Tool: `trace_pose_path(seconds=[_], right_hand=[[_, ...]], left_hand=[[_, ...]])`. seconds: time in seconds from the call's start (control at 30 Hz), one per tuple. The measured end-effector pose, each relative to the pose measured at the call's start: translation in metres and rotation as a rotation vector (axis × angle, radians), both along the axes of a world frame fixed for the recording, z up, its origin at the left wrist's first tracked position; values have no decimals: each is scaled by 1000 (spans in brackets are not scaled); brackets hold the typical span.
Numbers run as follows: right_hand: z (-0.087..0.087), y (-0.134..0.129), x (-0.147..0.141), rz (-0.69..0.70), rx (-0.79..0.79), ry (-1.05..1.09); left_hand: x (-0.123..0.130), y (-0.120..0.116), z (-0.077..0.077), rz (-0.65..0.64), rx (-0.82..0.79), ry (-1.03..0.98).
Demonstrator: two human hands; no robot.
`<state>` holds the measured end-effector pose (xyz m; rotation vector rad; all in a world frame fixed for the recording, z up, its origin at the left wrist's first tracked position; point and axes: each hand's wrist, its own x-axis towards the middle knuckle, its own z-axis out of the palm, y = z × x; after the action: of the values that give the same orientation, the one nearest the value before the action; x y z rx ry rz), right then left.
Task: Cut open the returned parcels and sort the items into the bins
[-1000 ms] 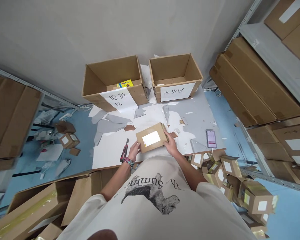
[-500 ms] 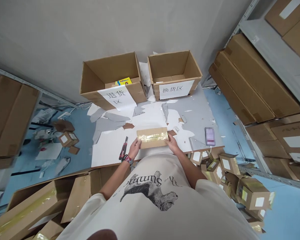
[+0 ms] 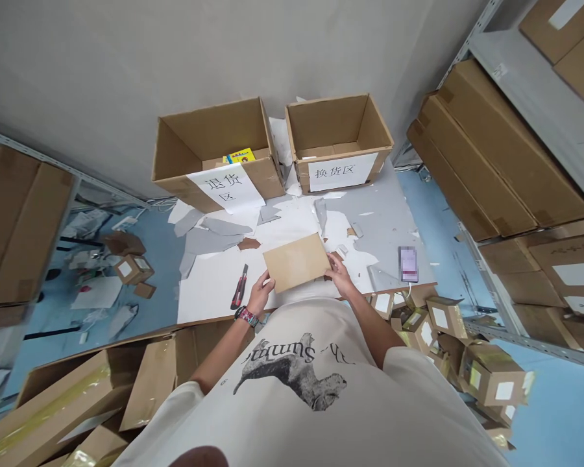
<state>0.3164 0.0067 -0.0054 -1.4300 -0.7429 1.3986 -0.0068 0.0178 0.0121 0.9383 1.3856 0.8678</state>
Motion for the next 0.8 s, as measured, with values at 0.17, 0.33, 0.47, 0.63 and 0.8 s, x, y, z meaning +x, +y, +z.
trace_pose_path(seconds=[0.17,0.33,0.47,0.63,0.8], right_hand=[[-10,-9,5,-8,-62,-190],[-19,-12,-15,111,-145,-224],[-17,-9,-23,108,-154,-254],[-8,-4,-18,105,-118,-279],[17,7,-20,-142,75,-497]], left_hand=[[-12,-8,-6,92,-72,-11],[-23,9,-19,80,-176,265],[-66,12,-21,175,-136,538],[-116,13,-21,281,-347,648],[-81,36,-22,385,-266,439]])
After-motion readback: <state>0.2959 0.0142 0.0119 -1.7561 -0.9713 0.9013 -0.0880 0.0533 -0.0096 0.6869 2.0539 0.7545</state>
